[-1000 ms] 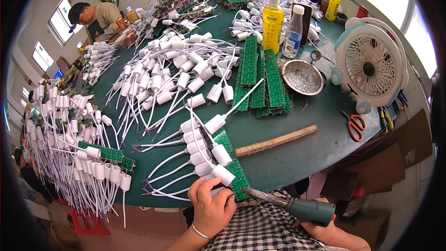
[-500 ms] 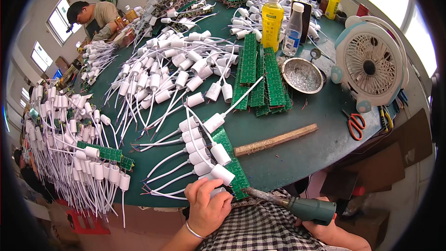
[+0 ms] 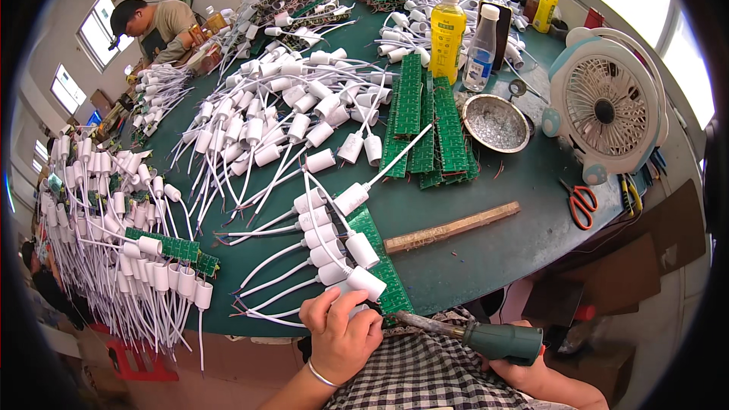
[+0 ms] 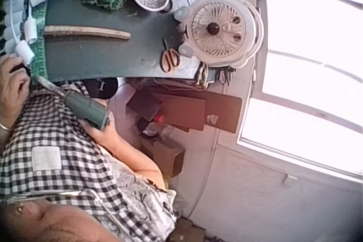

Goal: The person positions wires from socket assemblies onto circuit boards and solders them in place using a soldering iron.

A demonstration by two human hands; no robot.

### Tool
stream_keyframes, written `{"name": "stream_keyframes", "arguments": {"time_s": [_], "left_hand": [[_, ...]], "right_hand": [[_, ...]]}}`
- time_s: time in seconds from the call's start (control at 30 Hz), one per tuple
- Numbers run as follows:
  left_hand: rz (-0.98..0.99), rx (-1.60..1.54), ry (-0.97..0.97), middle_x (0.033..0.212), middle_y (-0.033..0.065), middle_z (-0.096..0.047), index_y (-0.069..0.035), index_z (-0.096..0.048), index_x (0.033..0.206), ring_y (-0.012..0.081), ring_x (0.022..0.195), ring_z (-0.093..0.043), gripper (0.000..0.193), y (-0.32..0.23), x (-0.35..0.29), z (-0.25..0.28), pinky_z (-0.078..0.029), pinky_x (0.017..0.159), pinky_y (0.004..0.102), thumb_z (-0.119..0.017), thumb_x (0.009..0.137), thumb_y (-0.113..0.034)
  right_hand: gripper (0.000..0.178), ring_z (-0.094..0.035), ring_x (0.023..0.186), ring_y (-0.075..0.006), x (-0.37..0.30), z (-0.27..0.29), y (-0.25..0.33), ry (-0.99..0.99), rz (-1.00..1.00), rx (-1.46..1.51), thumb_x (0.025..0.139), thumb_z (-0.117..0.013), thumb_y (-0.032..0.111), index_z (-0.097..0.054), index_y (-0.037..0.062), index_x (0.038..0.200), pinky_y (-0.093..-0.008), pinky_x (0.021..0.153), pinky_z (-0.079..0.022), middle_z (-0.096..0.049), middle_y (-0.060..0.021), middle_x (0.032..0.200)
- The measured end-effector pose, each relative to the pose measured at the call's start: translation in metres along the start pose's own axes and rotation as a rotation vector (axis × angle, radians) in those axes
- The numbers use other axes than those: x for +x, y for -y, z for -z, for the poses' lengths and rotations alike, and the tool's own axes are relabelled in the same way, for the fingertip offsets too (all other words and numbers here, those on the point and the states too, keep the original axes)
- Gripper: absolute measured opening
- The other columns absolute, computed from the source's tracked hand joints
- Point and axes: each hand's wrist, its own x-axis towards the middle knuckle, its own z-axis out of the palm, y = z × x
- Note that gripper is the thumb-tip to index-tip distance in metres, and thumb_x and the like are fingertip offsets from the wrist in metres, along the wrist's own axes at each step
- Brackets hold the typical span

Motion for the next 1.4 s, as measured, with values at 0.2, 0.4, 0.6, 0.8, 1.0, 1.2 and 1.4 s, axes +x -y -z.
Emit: {"name": "stream_keyframes", "arguments": {"time_s": [0.2,0.4,0.6,0.8,1.0,1.2,1.4], "left_hand": [[-0.004,0.011,-0.010,0.119,-0.0007,-0.053,-0.017,-0.059,0.081,0.0279,0.120,-0.039,0.021,-0.001,0.000,-0.001,-0.031,0.092,0.0453,-0.074,0.066,-0.012],[-0.007,0.017,-0.021,0.119,-0.0004,-0.054,-0.017,-0.059,0.081,0.0275,0.120,-0.039,0.020,-0.001,-0.001,-0.002,-0.031,0.093,0.0451,-0.073,0.067,-0.013],[-0.019,-0.004,-0.010,0.118,0.0040,-0.053,-0.016,-0.058,0.078,0.0336,0.118,-0.040,0.025,0.000,-0.001,-0.003,-0.031,0.091,0.0487,-0.074,0.061,-0.008],[0.002,-0.001,-0.012,0.119,-0.0006,-0.053,-0.017,-0.060,0.080,0.0283,0.120,-0.039,0.020,-0.002,0.000,-0.002,-0.031,0.092,0.0450,-0.074,0.066,-0.013],[-0.015,-0.011,-0.014,0.119,0.0058,-0.052,-0.016,-0.061,0.078,0.0347,0.118,-0.040,0.023,-0.001,-0.003,-0.003,-0.032,0.091,0.0490,-0.074,0.061,-0.008],[0.070,-0.094,-0.023,0.122,0.0080,-0.050,-0.015,-0.065,0.087,0.0371,0.119,-0.039,0.024,-0.001,-0.001,0.009,-0.031,0.096,0.0495,-0.073,0.065,-0.011],[-0.052,0.075,0.069,0.117,0.0070,-0.062,-0.011,-0.067,0.109,0.0320,0.121,-0.047,0.032,-0.005,0.067,0.025,-0.021,0.104,0.0546,-0.065,0.077,-0.012]], "right_hand": [[0.024,-0.066,0.070,-0.0154,0.009,0.009,0.016,0.160,0.495,-0.810,0.079,-0.066,0.004,-0.063,-0.0022,0.102,-0.0288,0.069,-0.051,-0.068,-0.0086,0.086],[0.036,-0.066,0.066,-0.0164,0.000,0.019,-0.003,0.080,0.227,-0.404,0.083,-0.069,0.015,-0.057,-0.0049,0.110,-0.0287,0.062,-0.052,-0.068,-0.0110,0.088],[0.051,-0.067,0.066,-0.0194,0.005,0.013,-0.005,-0.004,0.150,0.066,0.084,-0.072,0.024,-0.047,-0.0051,0.118,-0.0296,0.059,-0.054,-0.066,-0.0156,0.095],[0.046,-0.067,0.067,-0.0244,0.003,0.003,-0.001,-0.076,0.102,0.123,0.085,-0.066,0.019,-0.048,-0.0044,0.120,-0.0365,0.064,-0.056,-0.065,-0.0177,0.101],[0.050,-0.066,0.066,-0.0282,0.041,-0.017,0.011,-0.265,0.081,0.585,0.087,-0.062,0.022,-0.047,-0.0013,0.129,-0.0346,0.054,-0.055,-0.062,-0.0212,0.111],[0.056,-0.062,0.058,-0.0243,0.048,-0.006,0.007,-0.366,0.153,0.506,0.088,-0.063,0.036,-0.046,-0.0006,0.127,-0.0352,0.047,-0.052,-0.060,-0.0191,0.106],[0.051,-0.062,0.060,-0.0260,0.043,0.003,0.000,-0.466,0.185,0.623,0.088,-0.063,0.027,-0.047,0.0007,0.128,-0.0349,0.051,-0.054,-0.061,-0.0214,0.107]]}}
